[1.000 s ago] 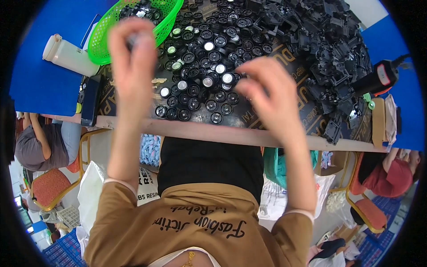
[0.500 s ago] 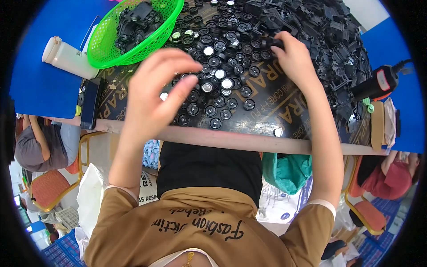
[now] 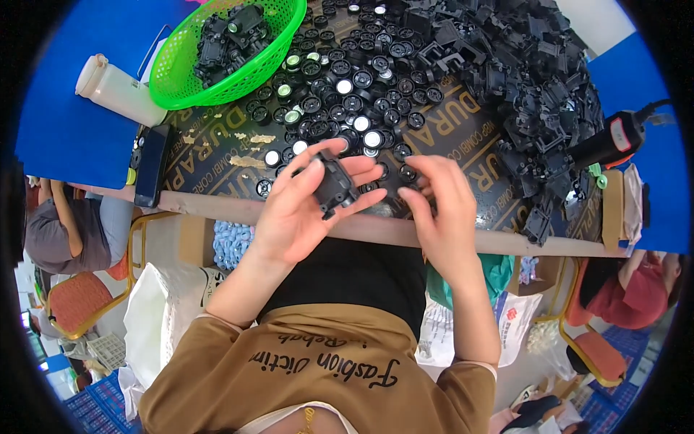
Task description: Manually assembling small circular electronic components into black plastic housings at a factory workbench.
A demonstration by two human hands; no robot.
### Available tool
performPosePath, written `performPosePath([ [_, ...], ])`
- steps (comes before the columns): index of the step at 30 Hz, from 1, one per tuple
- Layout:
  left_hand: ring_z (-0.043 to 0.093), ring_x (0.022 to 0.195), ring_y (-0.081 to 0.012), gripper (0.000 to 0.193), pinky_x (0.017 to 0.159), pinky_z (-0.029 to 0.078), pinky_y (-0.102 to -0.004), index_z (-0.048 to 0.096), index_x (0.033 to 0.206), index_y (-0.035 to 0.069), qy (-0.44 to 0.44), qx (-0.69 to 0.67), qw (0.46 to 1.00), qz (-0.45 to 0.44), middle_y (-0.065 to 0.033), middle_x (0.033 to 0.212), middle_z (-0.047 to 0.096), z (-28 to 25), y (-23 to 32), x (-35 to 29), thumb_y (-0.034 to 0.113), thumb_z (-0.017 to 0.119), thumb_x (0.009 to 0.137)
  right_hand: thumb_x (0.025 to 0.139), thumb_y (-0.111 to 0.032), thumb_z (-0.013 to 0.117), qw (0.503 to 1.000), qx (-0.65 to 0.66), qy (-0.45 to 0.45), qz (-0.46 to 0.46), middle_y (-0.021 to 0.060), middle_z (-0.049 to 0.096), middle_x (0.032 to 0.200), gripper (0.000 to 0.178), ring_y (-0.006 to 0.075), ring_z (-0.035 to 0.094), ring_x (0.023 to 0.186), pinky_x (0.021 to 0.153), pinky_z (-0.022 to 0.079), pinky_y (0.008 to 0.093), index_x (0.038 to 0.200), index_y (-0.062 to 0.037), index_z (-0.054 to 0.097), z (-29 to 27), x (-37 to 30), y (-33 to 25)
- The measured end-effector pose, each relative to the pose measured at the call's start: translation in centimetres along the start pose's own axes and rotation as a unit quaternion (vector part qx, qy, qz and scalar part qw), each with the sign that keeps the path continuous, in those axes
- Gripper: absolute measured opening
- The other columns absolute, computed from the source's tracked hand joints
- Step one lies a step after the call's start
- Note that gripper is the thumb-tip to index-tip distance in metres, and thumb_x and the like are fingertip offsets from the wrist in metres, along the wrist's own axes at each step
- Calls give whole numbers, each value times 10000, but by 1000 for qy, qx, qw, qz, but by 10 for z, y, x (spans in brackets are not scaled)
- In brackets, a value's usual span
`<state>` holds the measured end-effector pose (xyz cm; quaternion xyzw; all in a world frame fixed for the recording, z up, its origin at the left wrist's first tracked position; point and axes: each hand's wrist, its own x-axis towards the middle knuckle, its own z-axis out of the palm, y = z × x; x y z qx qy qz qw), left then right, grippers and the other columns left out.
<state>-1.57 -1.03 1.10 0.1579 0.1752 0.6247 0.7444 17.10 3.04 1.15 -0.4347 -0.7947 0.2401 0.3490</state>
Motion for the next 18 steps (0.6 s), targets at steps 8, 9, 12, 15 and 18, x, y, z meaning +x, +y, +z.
performPosePath([
  [8, 503, 828, -95, 345, 774, 474, -282, 460, 1132, 73, -30, 114, 993, -21, -2, 884, 474, -14, -9, 7, -11, 604, 830, 738, -64, 646, 980, -199, -6, -25, 161, 513, 1034, 444, 335, 512, 921, 787, 442, 402, 1147, -1, 486, 24, 19, 8],
  [9, 496, 813, -94, 337, 749, 450, -246, 471, 1123, 66, -30, 130, 991, -16, 0, 882, 471, -18, -12, 9, -13, 609, 825, 738, -64, 646, 980, -199, 2, -31, 161, 513, 1034, 444, 335, 512, 921, 787, 442, 402, 1147, -1, 486, 25, 21, 10],
  [12, 463, 768, -85, 295, 706, 412, -230, 490, 1070, 68, -44, 134, 990, -9, 5, 870, 454, -23, -14, 14, -17, 614, 816, 769, -39, 593, 978, -208, -23, -14, 154, 511, 994, 331, 333, 524, 906, 766, 449, 405, 1085, -2, 501, 24, 22, 10],
  [15, 477, 793, -110, 308, 684, 410, -267, 474, 1055, 70, -47, 200, 979, -10, -19, 865, 488, -27, -15, 15, 26, 644, 802, 778, -21, 561, 967, -252, -24, 17, 154, 515, 972, 308, 334, 533, 887, 755, 453, 412, 1080, -10, 505, 27, 22, 10],
  [18, 488, 801, -92, 299, 711, 416, -236, 466, 1033, 77, -48, 302, 951, 49, -10, 893, 512, -20, -20, 14, 14, 642, 800, 788, -4, 512, 980, -196, 19, 16, 154, 524, 948, 285, 338, 543, 867, 737, 456, 388, 1073, -6, 507, 26, 23, 14],
])
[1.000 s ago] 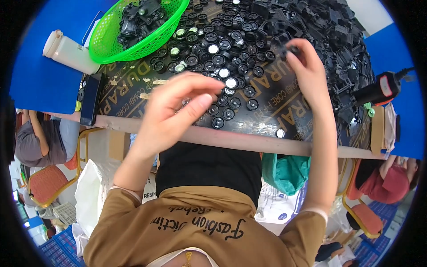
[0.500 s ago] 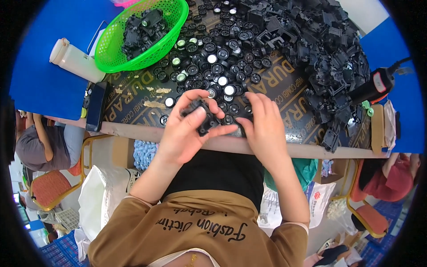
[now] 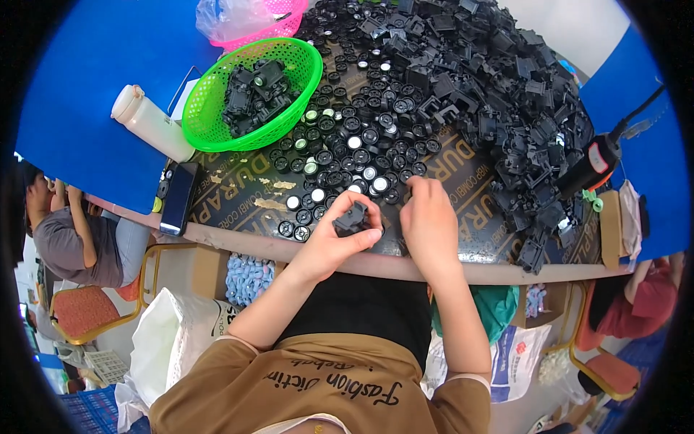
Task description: Manually assembling small circular electronic components into black plastic housings at a factory workbench.
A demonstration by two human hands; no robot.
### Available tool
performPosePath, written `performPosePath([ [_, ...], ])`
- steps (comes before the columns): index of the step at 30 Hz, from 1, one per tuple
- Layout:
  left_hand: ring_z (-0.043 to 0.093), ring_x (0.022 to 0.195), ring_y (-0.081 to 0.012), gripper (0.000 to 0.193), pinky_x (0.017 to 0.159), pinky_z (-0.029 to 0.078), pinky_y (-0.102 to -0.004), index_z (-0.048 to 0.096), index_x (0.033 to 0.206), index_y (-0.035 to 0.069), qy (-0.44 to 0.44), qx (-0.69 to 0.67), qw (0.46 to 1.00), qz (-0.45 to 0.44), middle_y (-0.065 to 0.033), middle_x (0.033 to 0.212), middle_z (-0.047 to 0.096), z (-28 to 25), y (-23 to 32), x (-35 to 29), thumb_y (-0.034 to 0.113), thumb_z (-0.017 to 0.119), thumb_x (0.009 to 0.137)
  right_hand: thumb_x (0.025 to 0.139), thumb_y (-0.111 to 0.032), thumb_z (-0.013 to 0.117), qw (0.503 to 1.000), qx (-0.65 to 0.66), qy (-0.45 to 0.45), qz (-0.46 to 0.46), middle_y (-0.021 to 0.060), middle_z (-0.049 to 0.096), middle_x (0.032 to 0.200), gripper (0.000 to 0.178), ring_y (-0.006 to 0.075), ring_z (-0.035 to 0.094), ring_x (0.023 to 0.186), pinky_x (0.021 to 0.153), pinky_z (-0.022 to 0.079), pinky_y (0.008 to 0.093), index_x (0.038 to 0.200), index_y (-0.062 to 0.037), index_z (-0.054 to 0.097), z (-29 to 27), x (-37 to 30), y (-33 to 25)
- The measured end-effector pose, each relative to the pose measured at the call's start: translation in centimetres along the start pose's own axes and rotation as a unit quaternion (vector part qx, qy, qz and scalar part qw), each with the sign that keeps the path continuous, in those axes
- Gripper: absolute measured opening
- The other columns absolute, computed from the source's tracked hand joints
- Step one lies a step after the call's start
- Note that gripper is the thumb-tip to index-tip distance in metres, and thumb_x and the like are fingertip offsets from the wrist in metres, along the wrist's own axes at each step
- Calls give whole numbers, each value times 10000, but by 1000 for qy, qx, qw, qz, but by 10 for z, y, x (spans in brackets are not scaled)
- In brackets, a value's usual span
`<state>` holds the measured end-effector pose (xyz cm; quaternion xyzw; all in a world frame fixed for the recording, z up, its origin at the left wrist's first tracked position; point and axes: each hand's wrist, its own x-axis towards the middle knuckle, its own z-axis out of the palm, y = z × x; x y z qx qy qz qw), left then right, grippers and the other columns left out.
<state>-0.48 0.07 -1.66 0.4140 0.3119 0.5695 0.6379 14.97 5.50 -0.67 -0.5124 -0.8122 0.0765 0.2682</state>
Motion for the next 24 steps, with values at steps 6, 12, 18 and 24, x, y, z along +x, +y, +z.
performPosePath([
  [6, 493, 920, -159, 374, 830, 402, -270, 470, 1005, 35, 25, 241, 965, 100, -71, 952, 494, 4, 14, 21, 6, 687, 703, 921, -105, 395, 685, 690, 5, 235, 2, 432, 777, 233, 69, 424, 674, 550, 350, 222, 1112, -10, 492, -25, 12, 4],
  [12, 535, 789, -226, 252, 700, 434, -303, 566, 872, 39, 45, 455, 867, 199, -76, 822, 522, 1, 30, 31, 19, 698, 659, 816, 12, 577, 722, 671, -86, 145, 33, 555, 854, 330, 74, 490, 682, 611, 414, 203, 1132, -1, 487, -33, 5, -8],
  [18, 569, 742, -331, 249, 636, 447, -393, 527, 841, 36, 18, 499, 838, 218, -122, 757, 564, 8, 39, 24, 27, 625, 612, 685, 30, 709, 778, 620, -55, 82, 26, 581, 839, 243, 74, 523, 726, 658, 415, 176, 902, 11, 600, -33, 2, -18],
  [24, 602, 584, -274, 284, 535, 479, -364, 533, 818, 67, -45, 568, 776, 270, -91, 656, 588, 12, 45, 19, 155, 687, 596, 649, 54, 713, 801, 589, -107, 22, 40, 565, 889, 174, 83, 536, 741, 666, 431, 196, 806, 6, 656, -48, 5, -14],
])
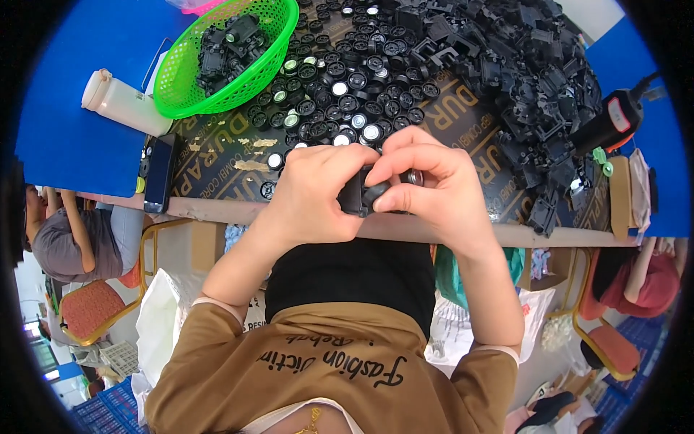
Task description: Manually assembling small circular electronic components into black plastic housings at a factory workbench.
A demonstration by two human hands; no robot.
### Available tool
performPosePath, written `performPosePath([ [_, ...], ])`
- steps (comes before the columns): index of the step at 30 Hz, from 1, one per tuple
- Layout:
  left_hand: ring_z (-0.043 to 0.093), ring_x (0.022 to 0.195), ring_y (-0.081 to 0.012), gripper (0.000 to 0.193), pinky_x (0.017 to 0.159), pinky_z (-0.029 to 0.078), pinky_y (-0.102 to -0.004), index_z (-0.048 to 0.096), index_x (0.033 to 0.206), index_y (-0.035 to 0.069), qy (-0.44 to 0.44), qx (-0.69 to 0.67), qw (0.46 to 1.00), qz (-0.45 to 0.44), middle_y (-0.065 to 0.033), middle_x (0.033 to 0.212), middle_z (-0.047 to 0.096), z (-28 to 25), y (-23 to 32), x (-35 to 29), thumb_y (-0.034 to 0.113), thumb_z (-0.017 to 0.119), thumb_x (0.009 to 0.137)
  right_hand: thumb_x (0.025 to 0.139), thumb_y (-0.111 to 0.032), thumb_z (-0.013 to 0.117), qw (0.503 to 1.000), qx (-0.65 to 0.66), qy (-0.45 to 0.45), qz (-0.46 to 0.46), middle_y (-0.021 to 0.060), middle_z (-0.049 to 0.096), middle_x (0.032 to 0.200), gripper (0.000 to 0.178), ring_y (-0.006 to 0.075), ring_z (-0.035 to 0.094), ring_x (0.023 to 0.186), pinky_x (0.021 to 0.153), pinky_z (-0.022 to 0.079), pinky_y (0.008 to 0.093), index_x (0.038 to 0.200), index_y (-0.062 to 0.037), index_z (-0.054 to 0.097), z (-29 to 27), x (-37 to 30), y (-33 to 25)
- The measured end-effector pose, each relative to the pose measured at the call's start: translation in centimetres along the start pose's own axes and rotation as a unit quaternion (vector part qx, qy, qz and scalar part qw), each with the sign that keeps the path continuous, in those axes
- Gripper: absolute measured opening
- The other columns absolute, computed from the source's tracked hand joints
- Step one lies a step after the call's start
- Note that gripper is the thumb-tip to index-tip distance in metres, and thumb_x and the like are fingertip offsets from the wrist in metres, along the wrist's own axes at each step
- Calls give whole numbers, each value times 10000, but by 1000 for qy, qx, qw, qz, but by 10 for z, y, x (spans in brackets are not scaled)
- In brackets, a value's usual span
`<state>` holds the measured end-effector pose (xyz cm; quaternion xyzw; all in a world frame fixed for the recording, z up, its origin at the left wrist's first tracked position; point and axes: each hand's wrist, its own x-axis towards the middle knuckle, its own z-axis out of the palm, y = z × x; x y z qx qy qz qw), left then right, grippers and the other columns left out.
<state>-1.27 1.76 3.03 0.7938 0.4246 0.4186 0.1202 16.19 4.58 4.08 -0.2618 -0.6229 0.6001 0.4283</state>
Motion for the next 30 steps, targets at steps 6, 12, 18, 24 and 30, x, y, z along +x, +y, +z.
performPosePath([
  [6, 576, 547, -267, 319, 473, 434, -346, 532, 787, 62, -25, 33, 998, 37, -72, 626, 551, -7, 3, 1, 93, 677, 504, 587, 0, 785, 997, -18, -47, 57, -17, 488, 811, 405, 68, 475, 756, 685, 393, 193, 931, -29, 573, -3, 1, -8],
  [12, 564, 535, -266, 350, 457, 433, -347, 506, 770, 65, -62, 70, 995, 40, -66, 605, 524, -10, 13, -1, 103, 684, 471, 538, -10, 816, 987, -31, -72, 136, -31, 481, 822, 546, 65, 453, 762, 688, 384, 195, 976, -55, 495, -5, 6, -7],
  [18, 575, 543, -260, 355, 455, 432, -352, 508, 778, 69, -118, 120, 985, 31, -64, 607, 537, -7, 11, -3, 102, 687, 473, 569, -48, 821, 979, -153, -91, 103, -28, 476, 814, 497, 65, 449, 715, 661, 389, 199, 918, -66, 467, -9, 6, -5],
  [24, 511, 669, -83, 310, 572, 421, -233, 486, 982, 75, -71, -362, 910, -187, -3, 742, 515, 6, -9, 12, -15, 636, 726, 870, -130, 592, 958, 233, 41, 162, 16, 485, 867, 167, 97, 482, 797, 712, 396, 228, 959, -50, 476, 1, 12, 7],
  [30, 541, 596, -156, 325, 461, 435, -248, 384, 1238, 145, -1, -721, 618, -314, -55, 794, 531, 3, -22, 5, 273, 459, 949, 806, 60, 524, 987, 120, 98, 40, 75, 504, 1049, 291, 173, 515, 992, 876, 403, 283, 1078, -26, 467, -11, 0, 32],
])
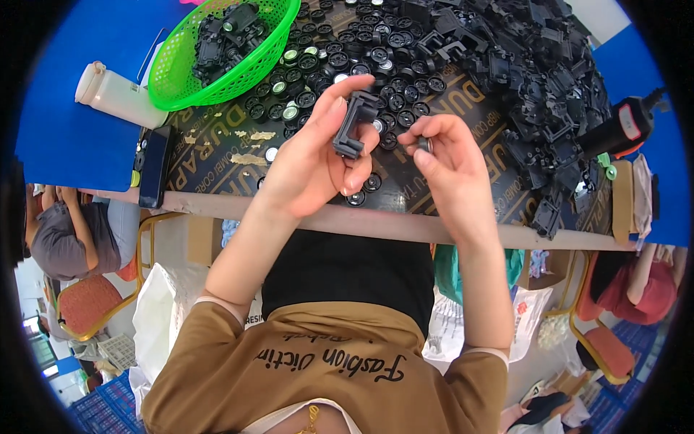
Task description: Manually assembling small circular electronic components into black plastic housings at a factory workbench.
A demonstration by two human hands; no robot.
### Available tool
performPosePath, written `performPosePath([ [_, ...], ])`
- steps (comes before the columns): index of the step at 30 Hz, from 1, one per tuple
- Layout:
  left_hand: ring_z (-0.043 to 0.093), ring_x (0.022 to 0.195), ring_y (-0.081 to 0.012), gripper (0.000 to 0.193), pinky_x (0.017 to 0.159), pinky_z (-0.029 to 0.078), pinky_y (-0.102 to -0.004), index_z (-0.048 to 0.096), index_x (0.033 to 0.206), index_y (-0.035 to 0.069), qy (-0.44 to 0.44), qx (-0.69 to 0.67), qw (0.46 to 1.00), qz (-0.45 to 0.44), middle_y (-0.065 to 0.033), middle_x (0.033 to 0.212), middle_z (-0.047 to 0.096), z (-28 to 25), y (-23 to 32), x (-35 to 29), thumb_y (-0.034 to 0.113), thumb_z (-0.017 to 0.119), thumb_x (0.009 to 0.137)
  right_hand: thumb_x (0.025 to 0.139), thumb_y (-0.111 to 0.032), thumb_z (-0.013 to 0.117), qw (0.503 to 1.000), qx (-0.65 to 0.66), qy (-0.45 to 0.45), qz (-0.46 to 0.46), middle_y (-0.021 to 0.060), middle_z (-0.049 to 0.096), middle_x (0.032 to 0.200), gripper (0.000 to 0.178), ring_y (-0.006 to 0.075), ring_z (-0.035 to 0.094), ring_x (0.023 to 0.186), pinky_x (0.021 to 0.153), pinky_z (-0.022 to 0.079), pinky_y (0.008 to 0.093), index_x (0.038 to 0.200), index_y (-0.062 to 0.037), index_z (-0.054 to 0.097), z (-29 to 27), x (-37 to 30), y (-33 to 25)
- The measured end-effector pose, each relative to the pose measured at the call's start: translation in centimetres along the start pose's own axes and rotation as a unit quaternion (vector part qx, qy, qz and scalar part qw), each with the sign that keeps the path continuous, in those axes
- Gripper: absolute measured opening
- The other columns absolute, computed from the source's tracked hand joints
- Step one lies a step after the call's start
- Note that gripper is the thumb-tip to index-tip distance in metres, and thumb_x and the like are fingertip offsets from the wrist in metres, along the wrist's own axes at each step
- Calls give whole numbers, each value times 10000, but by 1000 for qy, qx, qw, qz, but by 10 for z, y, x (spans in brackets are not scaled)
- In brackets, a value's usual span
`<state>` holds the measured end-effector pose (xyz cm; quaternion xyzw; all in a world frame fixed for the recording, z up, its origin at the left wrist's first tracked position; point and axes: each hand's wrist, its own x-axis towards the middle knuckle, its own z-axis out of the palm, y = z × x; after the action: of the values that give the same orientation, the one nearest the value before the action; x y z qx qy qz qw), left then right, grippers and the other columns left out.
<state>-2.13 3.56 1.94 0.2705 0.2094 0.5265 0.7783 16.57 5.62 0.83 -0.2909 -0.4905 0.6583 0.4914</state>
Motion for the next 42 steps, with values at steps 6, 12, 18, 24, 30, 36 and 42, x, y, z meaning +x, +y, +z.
performPosePath([
  [6, 515, 600, -181, 237, 519, 393, -291, 476, 1109, 155, 15, -209, 978, 26, -45, 740, 525, -2, -16, 0, 321, 453, 941, 681, 161, 596, 985, -149, 36, -79, 85, 434, 1147, 438, 185, 562, 974, 805, 461, 259, 1090, 26, 517, 24, -20, 0],
  [12, 571, 779, -227, 205, 677, 489, -344, 480, 1057, 170, 36, -319, 947, -33, -83, 849, 583, 0, -20, 0, 330, 425, 941, 581, 105, 682, 941, -288, 21, -175, 60, 557, 801, 241, 158, 548, 777, 662, 440, 248, 802, 9, 660, 31, -32, -7],
  [18, 540, 864, -205, 252, 759, 459, -328, 423, 1158, 160, 38, -274, 960, 38, -95, 929, 561, 15, -28, -9, 320, 376, 970, 620, 46, 705, 850, -410, 39, -329, 74, 610, 796, 228, 200, 536, 608, 576, 445, 275, 826, -36, 650, 51, -28, 7],
  [24, 511, 842, -192, 272, 768, 446, -323, 376, 1191, 147, 35, -264, 961, 81, -96, 945, 523, 25, -33, -13, 321, 349, 983, 623, -8, 718, 785, -485, 55, -382, 53, 569, 839, 221, 224, 537, 711, 614, 441, 306, 817, -81, 640, 55, -30, 4],
  [30, 476, 845, -177, 281, 771, 428, -314, 353, 1199, 143, 52, -210, 967, 135, -81, 934, 485, 34, -35, -18, 325, 343, 985, 624, -63, 731, 761, -501, 91, -403, 40, 552, 876, 237, 227, 530, 782, 666, 431, 320, 836, -100, 631, 54, -30, 7],
  [36, 464, 843, -170, 291, 784, 415, -309, 331, 1204, 144, 36, -174, 971, 163, -80, 941, 466, 38, -40, -20, 331, 355, 981, 632, -19, 711, 748, -490, 82, -441, 42, 537, 872, 225, 227, 532, 772, 643, 441, 323, 815, -98, 605, 50, -32, 13],
  [42, 461, 850, -165, 297, 791, 412, -302, 316, 1207, 136, 23, -171, 967, 185, -84, 946, 459, 43, -46, -20, 326, 353, 982, 663, 2, 683, 734, -452, 91, -498, 53, 533, 904, 207, 224, 532, 782, 640, 454, 308, 818, -97, 589, 43, -32, 24],
])
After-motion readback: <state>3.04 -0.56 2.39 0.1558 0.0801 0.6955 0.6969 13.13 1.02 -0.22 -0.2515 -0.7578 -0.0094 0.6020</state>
